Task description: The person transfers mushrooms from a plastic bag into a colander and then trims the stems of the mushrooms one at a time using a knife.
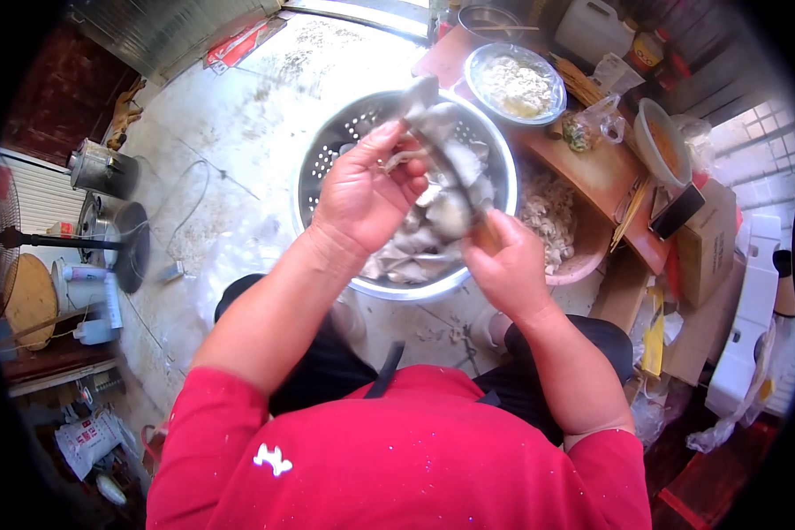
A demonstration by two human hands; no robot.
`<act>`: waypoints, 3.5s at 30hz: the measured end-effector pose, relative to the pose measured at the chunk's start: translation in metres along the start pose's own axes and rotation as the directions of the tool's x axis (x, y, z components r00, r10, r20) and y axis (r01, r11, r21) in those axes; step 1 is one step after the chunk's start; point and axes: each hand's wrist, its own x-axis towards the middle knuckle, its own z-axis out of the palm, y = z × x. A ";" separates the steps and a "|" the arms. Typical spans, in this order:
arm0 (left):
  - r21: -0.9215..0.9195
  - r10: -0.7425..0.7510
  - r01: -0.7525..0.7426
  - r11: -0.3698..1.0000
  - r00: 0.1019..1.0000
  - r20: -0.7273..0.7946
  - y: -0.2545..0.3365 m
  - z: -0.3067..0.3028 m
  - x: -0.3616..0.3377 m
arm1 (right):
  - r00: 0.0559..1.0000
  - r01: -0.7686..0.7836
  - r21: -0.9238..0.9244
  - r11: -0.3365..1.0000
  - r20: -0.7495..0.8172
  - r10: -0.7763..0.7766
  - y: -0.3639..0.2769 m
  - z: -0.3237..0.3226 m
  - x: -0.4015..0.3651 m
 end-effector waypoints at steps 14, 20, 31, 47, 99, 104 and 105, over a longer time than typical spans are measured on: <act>0.046 -0.059 0.060 0.997 0.998 -0.020 -0.004 0.000 -0.005 | 0.989 0.127 -0.223 0.967 -0.048 -0.141 0.004 -0.006 0.002; 0.094 -0.120 0.121 0.988 0.993 -0.018 -0.012 0.001 -0.009 | 0.988 0.127 -0.274 0.953 -0.050 -0.146 0.005 -0.004 0.003; 0.192 -0.030 0.057 0.980 0.990 -0.140 -0.007 -0.004 -0.013 | 0.995 0.101 -0.304 0.947 0.046 -0.092 0.004 0.009 0.014; 0.124 0.052 -0.023 0.992 0.970 -0.236 0.035 -0.021 -0.016 | 0.990 0.119 -0.258 0.959 0.104 -0.095 0.002 0.020 0.016; 0.564 0.213 -0.160 0.810 0.977 -0.028 0.006 -0.013 -0.016 | 0.896 -0.316 0.059 0.947 0.346 0.277 -0.012 0.013 0.014; 0.528 0.217 -0.156 0.835 0.975 -0.055 0.010 -0.017 -0.013 | 0.899 -0.362 0.160 0.918 0.318 0.299 -0.008 0.017 0.015; 0.478 0.229 -0.165 0.863 0.970 -0.077 0.012 -0.018 -0.012 | 0.900 -0.362 0.161 0.918 0.319 0.299 -0.007 0.016 0.015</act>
